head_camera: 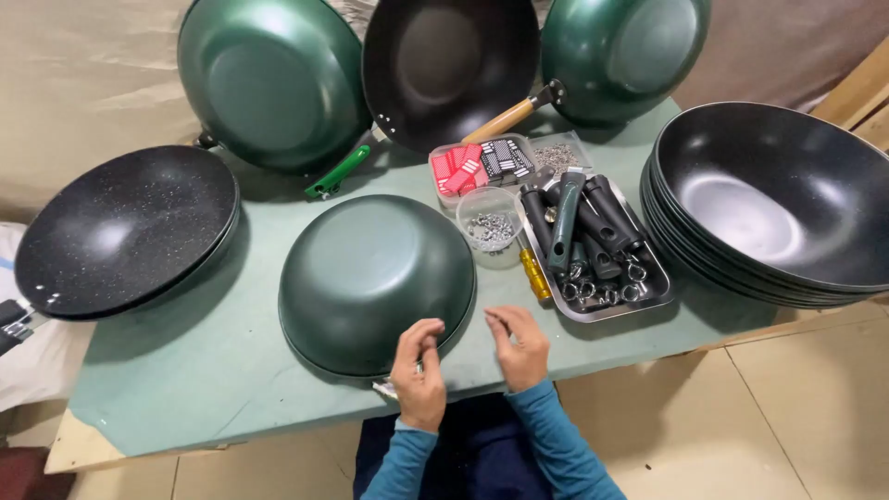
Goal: Assembling a handle onto a wok by aligning the bracket and preparing screws for fastening
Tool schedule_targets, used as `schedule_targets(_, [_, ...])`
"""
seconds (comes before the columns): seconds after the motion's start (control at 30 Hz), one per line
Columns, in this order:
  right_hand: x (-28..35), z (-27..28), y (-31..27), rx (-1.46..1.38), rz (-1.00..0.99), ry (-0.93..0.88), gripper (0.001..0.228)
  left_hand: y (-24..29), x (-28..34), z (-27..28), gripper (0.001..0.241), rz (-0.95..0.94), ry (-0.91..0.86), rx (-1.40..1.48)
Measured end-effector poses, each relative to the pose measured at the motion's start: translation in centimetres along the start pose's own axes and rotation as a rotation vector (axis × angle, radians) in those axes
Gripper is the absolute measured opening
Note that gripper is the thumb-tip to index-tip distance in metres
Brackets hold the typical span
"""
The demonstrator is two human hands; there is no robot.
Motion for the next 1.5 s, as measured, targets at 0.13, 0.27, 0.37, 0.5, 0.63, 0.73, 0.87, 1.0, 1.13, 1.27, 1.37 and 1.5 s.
schedule_targets(0.13, [-4.2, 3.4, 5.5, 0.211, 0.07, 0.112, 0.012, -1.9, -2.8, -7.7, 0.027, 0.047, -0.199, 0.082])
schedule_targets(0.27, [-6.2, 4.2, 11.5, 0.526, 0.221, 0.061, 0.019, -6.4, -4.7, -15.9, 0.03, 0.209, -0.438, 0.056])
schedule_targets(0.37, [-6.7, 3.5, 15.5, 0.641, 0.125, -0.071, 0.027, -7.5, -5.7, -19.8, 0.036, 0.375, -0.532, 0.019])
schedule_targets(0.5, [-6.4, 2.2, 18.2, 0.732, -0.044, -0.227, 0.04, -10.5, -6.5, -22.2, 0.039, 0.535, -0.513, -0.029])
schedule_targets(0.63, [-7.1, 2.0, 17.8, 0.711, -0.074, -0.216, 0.046, -12.8, -6.5, -23.4, 0.039, 0.593, -0.504, 0.032])
schedule_targets(0.73, [-7.0, 1.7, 18.6, 0.573, -0.106, -0.136, 0.051, -12.8, -6.5, -23.7, 0.037, 0.613, -0.477, 0.058])
schedule_targets(0.87, [-5.4, 1.2, 21.2, 0.487, 0.011, 0.021, 0.054, -13.6, -6.1, -24.3, 0.037, 0.654, -0.501, 0.14])
schedule_targets(1.0, [-5.6, 1.0, 19.0, 0.441, 0.115, 0.13, 0.047, -11.4, -6.7, -23.1, 0.036, 0.624, -0.492, 0.174])
schedule_targets(1.13, [-6.1, -0.2, 12.3, 0.387, 0.111, 0.149, 0.047, -8.4, -7.7, -19.4, 0.035, 0.623, -0.422, 0.215])
schedule_targets(1.27, [-6.9, -2.6, 5.4, 0.077, 0.002, 0.165, 0.043, -6.3, -8.7, -13.4, 0.038, 0.535, -0.258, 0.268])
schedule_targets(1.37, [-6.0, -5.6, 2.0, -0.143, -0.078, 0.136, 0.041, -5.1, -8.8, -7.9, 0.039, 0.392, -0.099, 0.099])
schedule_targets(1.5, [-4.6, -9.5, -2.4, -0.33, -0.181, 0.058, 0.039, -3.9, -8.9, -2.0, 0.04, 0.252, 0.085, -0.109])
Point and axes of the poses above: each hand's wrist, its own x-axis away from the middle knuckle, its own z-axis out of the back of the hand, y = z × x, the point moved 3 cm from there along -x, towards the middle knuckle, and after that the axes turned 12 degrees about z, right-handed, at the moved point
